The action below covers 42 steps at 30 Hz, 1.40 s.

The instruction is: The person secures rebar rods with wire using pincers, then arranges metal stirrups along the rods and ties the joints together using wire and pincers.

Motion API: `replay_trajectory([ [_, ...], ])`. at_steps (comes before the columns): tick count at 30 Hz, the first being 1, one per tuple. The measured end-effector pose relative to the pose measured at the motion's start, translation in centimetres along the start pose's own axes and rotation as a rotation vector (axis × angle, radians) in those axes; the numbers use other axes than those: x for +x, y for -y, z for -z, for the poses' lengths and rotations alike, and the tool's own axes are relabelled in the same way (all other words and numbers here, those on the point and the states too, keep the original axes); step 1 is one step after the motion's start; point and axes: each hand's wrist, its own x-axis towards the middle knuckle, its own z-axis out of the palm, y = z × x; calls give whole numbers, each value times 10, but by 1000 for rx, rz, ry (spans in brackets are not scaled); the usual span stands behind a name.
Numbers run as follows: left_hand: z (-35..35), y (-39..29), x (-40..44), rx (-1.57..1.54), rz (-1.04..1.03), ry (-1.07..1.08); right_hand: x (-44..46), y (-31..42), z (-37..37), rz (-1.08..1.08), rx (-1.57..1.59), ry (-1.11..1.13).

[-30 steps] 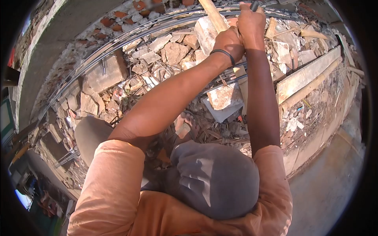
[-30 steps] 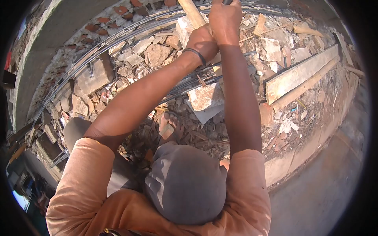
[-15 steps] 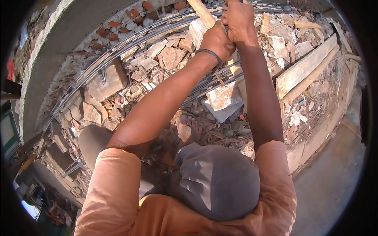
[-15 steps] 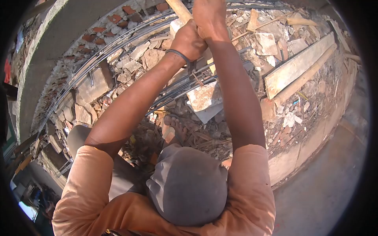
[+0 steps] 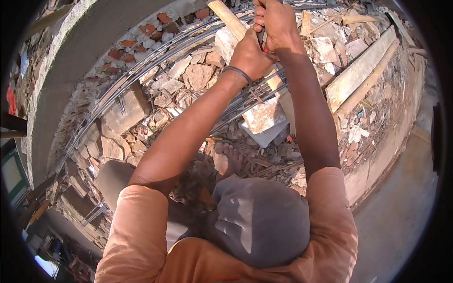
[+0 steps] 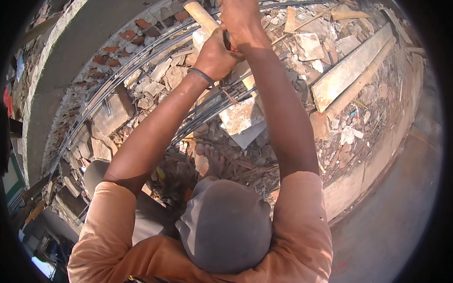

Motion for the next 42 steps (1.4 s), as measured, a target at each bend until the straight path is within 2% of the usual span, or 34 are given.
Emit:
replay_trajectory([
  [2,-19,-4,-10,133,7,-273,-7,-2,-66,175,-576,-353],
  [3,-16,-10,-12,-20,-72,-304,-8,0,-79,264,-868,-530],
  [4,-14,6,-1,-180,58,-98,-8,5,-64,187,-618,-339],
  [6,11,-9,-2,-438,181,259,0,13,-12,30,-114,45],
  [7,11,-9,-4,-497,189,289,6,9,-5,112,99,323],
  [9,9,-7,4,-606,183,356,18,8,13,61,13,152],
  [10,7,-2,8,-549,204,311,21,9,20,29,-22,62],
  [11,5,6,13,-492,227,264,27,14,27,-97,-31,-49],
  [15,-4,10,27,-210,286,132,17,5,1,57,-288,-128],
  [16,-7,6,28,-172,294,107,19,0,-2,55,-406,-229],
  [17,-17,40,42,39,216,57,20,-4,-5,54,-525,-330],
  [19,-16,26,41,71,206,65,14,-5,-16,34,-660,-466],
  [22,-14,2,26,144,256,-11,36,-20,-4,147,-1208,-730],
  [23,-15,-4,21,174,281,-52,38,-22,-2,161,-1235,-735],
  [26,-19,-11,13,100,372,-221,33,-17,-18,212,-1287,-765],
  [28,-15,-5,13,-201,426,-107,23,-13,-33,259,-1283,-802],
  [31,3,16,17,-606,377,167,6,6,-28,65,-309,-371],
  [33,9,27,23,-838,363,338,11,6,-25,-30,-75,-90],
  [34,11,30,27,-850,385,392,17,8,-19,-74,36,53],
  [35,13,34,30,-863,410,447,30,7,-3,-186,113,45],
  [36,15,37,30,-876,443,505,36,-1,2,-159,99,-44],
  [37,20,29,30,-809,504,543,46,-14,16,-75,-125,-231],
  [38,16,27,29,-653,379,368,56,-23,27,13,-349,-410],
  [40,3,23,20,-328,136,31,40,-20,3,80,-536,-365],
  [41,1,8,12,115,63,-78,23,-15,-21,109,-632,-338],
  [42,3,7,10,76,128,-103,7,-5,-46,144,-733,-306],
])
